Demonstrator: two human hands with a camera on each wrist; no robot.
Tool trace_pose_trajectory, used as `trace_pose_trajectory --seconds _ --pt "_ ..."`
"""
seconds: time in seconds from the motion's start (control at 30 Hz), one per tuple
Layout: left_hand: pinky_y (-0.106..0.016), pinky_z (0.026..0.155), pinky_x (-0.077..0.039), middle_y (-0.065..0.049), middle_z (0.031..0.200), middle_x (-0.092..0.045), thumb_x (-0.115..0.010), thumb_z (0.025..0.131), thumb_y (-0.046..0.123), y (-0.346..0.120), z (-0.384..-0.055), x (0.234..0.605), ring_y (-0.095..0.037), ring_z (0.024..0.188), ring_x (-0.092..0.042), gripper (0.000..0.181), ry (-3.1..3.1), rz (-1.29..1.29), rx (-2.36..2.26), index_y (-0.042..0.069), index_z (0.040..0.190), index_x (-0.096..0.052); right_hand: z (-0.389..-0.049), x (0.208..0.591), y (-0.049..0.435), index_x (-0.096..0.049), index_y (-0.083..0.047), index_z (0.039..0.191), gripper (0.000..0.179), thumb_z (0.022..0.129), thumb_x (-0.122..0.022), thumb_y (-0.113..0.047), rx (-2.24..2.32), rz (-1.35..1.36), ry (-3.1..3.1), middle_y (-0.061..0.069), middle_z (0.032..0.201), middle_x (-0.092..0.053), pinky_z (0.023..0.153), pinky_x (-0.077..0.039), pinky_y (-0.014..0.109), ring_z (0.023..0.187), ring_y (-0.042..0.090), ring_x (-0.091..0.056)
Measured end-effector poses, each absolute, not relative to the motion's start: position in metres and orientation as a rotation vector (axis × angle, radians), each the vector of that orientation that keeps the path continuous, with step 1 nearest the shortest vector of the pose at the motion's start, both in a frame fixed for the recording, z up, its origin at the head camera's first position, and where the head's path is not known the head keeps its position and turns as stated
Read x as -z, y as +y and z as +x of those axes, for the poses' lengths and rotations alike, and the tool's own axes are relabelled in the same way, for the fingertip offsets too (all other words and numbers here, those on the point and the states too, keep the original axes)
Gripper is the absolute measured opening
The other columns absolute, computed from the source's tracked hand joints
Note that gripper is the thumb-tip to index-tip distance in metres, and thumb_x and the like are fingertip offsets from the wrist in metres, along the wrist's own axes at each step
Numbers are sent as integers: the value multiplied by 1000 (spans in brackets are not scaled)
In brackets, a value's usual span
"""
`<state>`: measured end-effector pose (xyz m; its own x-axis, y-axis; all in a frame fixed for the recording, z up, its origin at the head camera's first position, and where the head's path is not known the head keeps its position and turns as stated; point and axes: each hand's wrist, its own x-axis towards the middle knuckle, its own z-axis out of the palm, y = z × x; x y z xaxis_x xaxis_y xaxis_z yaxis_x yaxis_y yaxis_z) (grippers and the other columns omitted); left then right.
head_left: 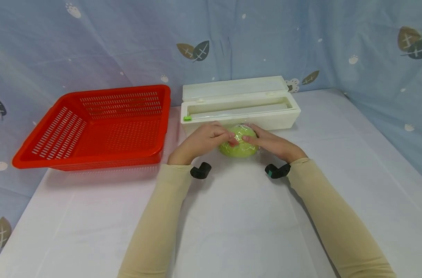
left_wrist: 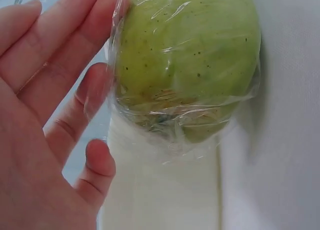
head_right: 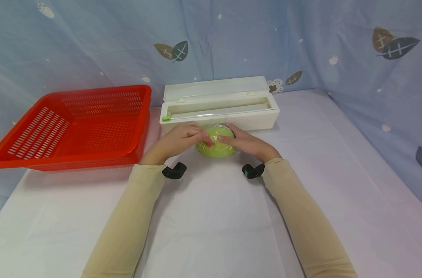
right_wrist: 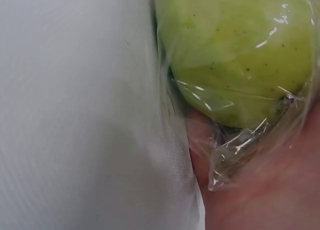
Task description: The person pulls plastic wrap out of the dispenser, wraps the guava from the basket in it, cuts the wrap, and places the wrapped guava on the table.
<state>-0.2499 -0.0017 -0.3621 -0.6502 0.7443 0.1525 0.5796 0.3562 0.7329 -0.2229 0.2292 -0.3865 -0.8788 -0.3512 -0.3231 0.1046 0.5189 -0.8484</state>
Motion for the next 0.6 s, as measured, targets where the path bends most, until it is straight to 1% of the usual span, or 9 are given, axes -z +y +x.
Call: trace_pose_trajectory --seconds 0.07,0.13,0.27,0.43,0.5,0.6 --pt "-23 77 -40 15 87 -64 -47 92 30 0 -249 360 -7 87 -48 27 2431 1240 -1110 20 89 -72 -223 388 230 -12 -34 141 77 79 -44 -65 1313 -186 2312 -5 140 -20 100 -16 54 128 19 -18" --pt "-23 79 -38 15 89 -63 -46 93 28 1 -248 359 -8 89 -47 27 2438 1278 -1057 19 91 -72 -224 388 229 -12 -33 142 79 78 -43 -67 1309 -181 2315 -4 139 -22 100 -16 55 127 19 -19" --pt "-24 83 -36 14 93 -61 -43 93 24 1 -248 359 -8 93 -46 29 2414 1293 -1025 18 94 -71 -225 389 225 -13 -30 141 82 76 -51 -63 1325 -185 2317 -3 134 -28 99 -20 53 122 19 -25" --pt "-24 81 -39 11 93 -59 -43 92 18 -1 -248 360 -8 92 -47 28 2343 1268 -1098 16 92 -71 -226 389 221 -17 -27 139 86 72 -64 -54 1354 -180 2328 -3 131 -31 98 -21 51 120 19 -28" --pt "-25 79 -40 10 94 -59 -44 92 19 -1 -250 361 -8 90 -49 27 2305 1246 -1141 17 93 -71 -226 389 220 -18 -27 138 87 71 -67 -52 1357 -179 2329 -3 131 -31 98 -20 51 120 19 -28" --pt "-26 79 -42 10 99 -59 -47 92 26 -3 -252 364 -8 92 -51 23 2263 1105 -1242 21 99 -69 -226 390 220 -20 -30 137 86 69 -69 -51 1348 -184 2339 -3 130 -32 98 -20 52 120 18 -29"
